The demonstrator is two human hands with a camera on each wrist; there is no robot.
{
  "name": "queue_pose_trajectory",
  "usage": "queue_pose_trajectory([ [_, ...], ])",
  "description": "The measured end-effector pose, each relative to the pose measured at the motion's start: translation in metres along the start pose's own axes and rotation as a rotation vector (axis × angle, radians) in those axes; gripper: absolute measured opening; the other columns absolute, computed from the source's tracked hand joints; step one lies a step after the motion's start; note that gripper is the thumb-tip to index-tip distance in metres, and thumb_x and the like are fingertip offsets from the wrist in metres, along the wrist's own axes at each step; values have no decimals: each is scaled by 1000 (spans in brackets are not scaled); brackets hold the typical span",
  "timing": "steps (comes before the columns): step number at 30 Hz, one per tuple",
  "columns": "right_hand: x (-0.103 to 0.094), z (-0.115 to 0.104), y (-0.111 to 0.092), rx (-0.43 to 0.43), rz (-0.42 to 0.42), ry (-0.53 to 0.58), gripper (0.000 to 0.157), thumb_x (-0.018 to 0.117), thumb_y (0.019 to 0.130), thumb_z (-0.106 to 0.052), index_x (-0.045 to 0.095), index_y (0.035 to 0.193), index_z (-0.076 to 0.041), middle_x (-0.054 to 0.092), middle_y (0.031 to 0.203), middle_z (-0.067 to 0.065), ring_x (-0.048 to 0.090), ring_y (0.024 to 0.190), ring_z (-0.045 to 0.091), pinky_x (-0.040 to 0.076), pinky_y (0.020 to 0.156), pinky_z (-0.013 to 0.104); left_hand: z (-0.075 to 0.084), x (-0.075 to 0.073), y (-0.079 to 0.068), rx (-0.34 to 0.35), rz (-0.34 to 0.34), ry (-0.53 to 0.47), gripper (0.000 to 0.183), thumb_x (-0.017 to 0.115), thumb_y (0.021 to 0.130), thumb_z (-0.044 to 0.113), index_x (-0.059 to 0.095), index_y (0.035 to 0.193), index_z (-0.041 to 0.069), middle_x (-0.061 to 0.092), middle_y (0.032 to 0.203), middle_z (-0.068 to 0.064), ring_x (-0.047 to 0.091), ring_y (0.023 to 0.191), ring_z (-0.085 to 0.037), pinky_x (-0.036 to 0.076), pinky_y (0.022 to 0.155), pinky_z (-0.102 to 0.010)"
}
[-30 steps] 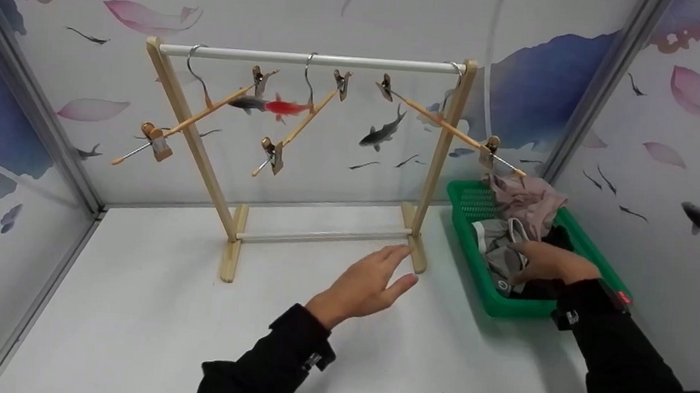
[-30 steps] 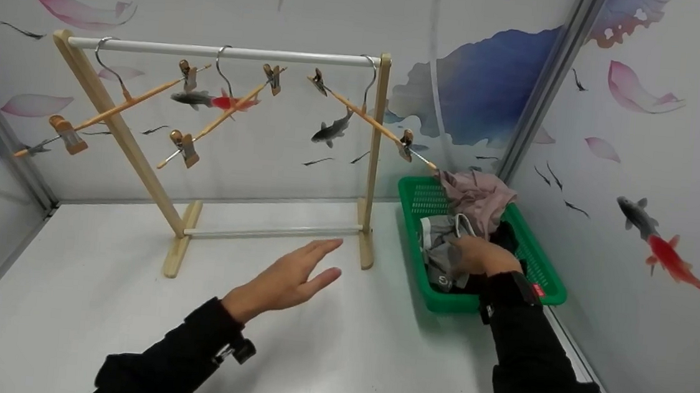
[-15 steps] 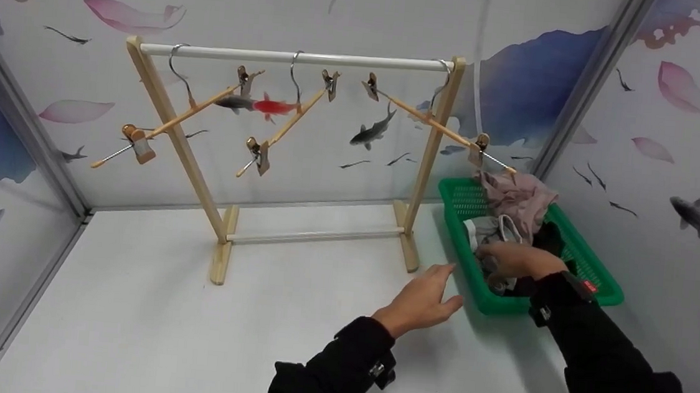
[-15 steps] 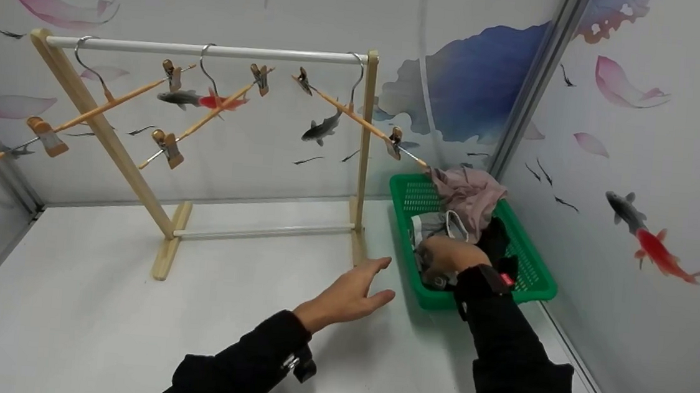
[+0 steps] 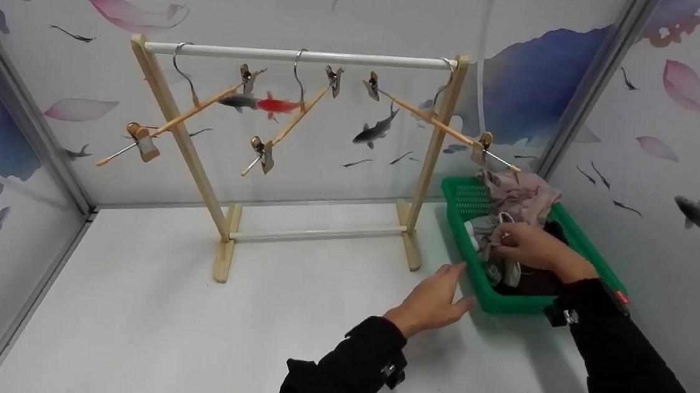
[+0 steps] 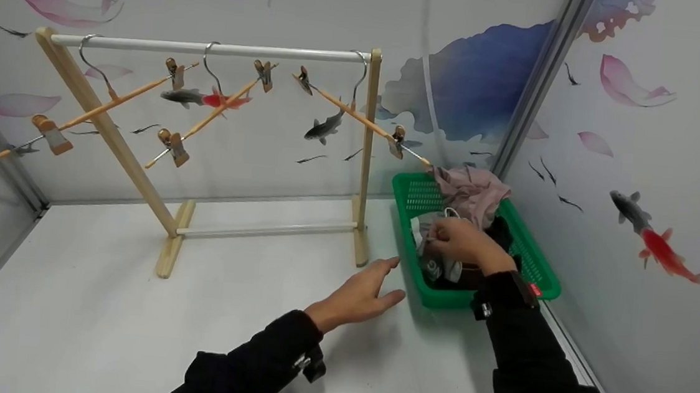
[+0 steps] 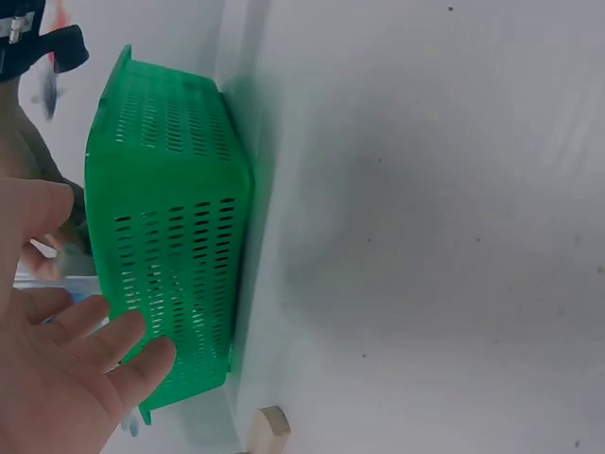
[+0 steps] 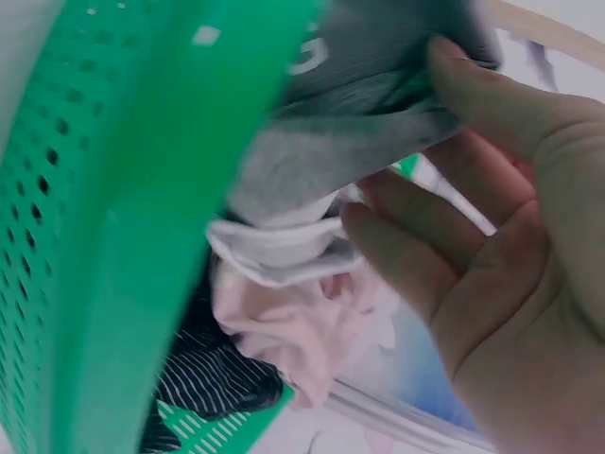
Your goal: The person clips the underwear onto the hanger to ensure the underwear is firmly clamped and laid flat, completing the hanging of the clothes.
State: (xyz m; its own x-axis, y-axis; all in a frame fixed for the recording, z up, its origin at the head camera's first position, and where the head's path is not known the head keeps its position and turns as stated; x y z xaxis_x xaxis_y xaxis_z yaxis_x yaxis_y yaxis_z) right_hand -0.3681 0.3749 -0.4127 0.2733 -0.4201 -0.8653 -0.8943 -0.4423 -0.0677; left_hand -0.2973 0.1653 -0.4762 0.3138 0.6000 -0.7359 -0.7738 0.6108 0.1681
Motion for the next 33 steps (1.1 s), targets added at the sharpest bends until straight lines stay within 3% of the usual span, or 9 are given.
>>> queue_pose_trajectory([
  [3, -15, -9, -4, -17, 126, 35, 5, 63, 101, -8, 62, 101, -3, 69, 109, 17, 70, 100, 36, 56, 77, 36, 3, -8, 5, 5, 36, -5, 67, 52, 106, 41, 30, 158, 5, 42, 156, -9, 42, 140, -12, 35, 112, -25],
  [7, -31, -25, -5, -51, 305, 84, 10, 64, 101, -9, 67, 105, 0, 71, 108, 20, 71, 99, 35, 55, 75, 24, 8, -19, 11, 1, 111, -40, 76, 51, 105, 49, 23, 160, 4, 37, 159, -13, 38, 144, -16, 34, 114, -28],
  [13, -46, -64, -7, -118, 525, 76, 20, 63, 101, -7, 74, 115, -1, 72, 112, 16, 69, 91, 7, 49, 73, 9, 15, -35, 17, -34, 207, -176, 98, 59, 95, 63, 13, 163, 7, 25, 165, -10, 31, 148, -17, 32, 116, -34],
  [15, -49, -81, -8, -155, 575, 82, 19, 63, 100, -5, 76, 114, -2, 73, 110, 15, 67, 87, 0, 49, 73, 9, 17, -40, 18, -36, 237, -207, 99, 59, 94, 64, 14, 163, 10, 26, 165, -8, 31, 148, -16, 33, 116, -35],
  [17, -51, -100, -11, -202, 621, 79, 17, 65, 99, -5, 77, 111, -3, 74, 107, 13, 67, 85, -1, 50, 73, 9, 18, -45, 19, 3, 292, -258, 91, 61, 96, 60, 22, 162, 11, 34, 162, -6, 36, 145, -16, 35, 114, -33],
  [22, -45, -148, -20, -340, 662, 71, 14, 66, 97, -2, 77, 105, -7, 75, 101, 4, 71, 90, 13, 57, 79, 26, 18, -57, 16, 213, 464, -381, 51, 65, 101, 34, 50, 145, 14, 57, 140, 0, 53, 127, -9, 46, 102, -26],
  [24, -38, -163, -24, -386, 652, 81, 15, 66, 96, 1, 75, 105, -8, 74, 101, 0, 71, 92, 15, 59, 80, 33, 16, -59, 10, 264, 507, -411, 39, 63, 103, 26, 56, 138, 13, 61, 132, 1, 56, 120, -6, 48, 96, -24],
  [29, -21, -191, -30, -432, 656, 175, 13, 65, 96, 3, 70, 106, -4, 72, 97, -2, 70, 86, 13, 59, 77, 28, 10, -72, -10, 278, 535, -539, 28, 55, 107, 19, 61, 132, 9, 67, 124, 0, 63, 113, -7, 53, 92, -27],
  [33, -23, -201, -40, -430, 715, 313, 13, 62, 98, 5, 67, 109, 2, 70, 93, 2, 65, 76, 14, 57, 69, 21, 18, -90, -27, 251, 570, -575, 23, 49, 109, 25, 61, 121, 11, 66, 104, 1, 64, 92, -9, 52, 77, -25],
])
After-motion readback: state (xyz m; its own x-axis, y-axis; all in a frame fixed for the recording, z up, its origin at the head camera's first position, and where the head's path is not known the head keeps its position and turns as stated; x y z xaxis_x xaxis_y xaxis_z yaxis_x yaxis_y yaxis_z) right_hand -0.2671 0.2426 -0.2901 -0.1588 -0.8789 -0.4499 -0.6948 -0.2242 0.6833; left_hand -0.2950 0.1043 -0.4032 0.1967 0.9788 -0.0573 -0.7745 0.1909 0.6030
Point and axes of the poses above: each hand's wrist, its own y-axis towards the middle knuckle, its own x-axis out of the palm, z = x × y, the point moved 4 cm from there along y, towards the middle knuckle
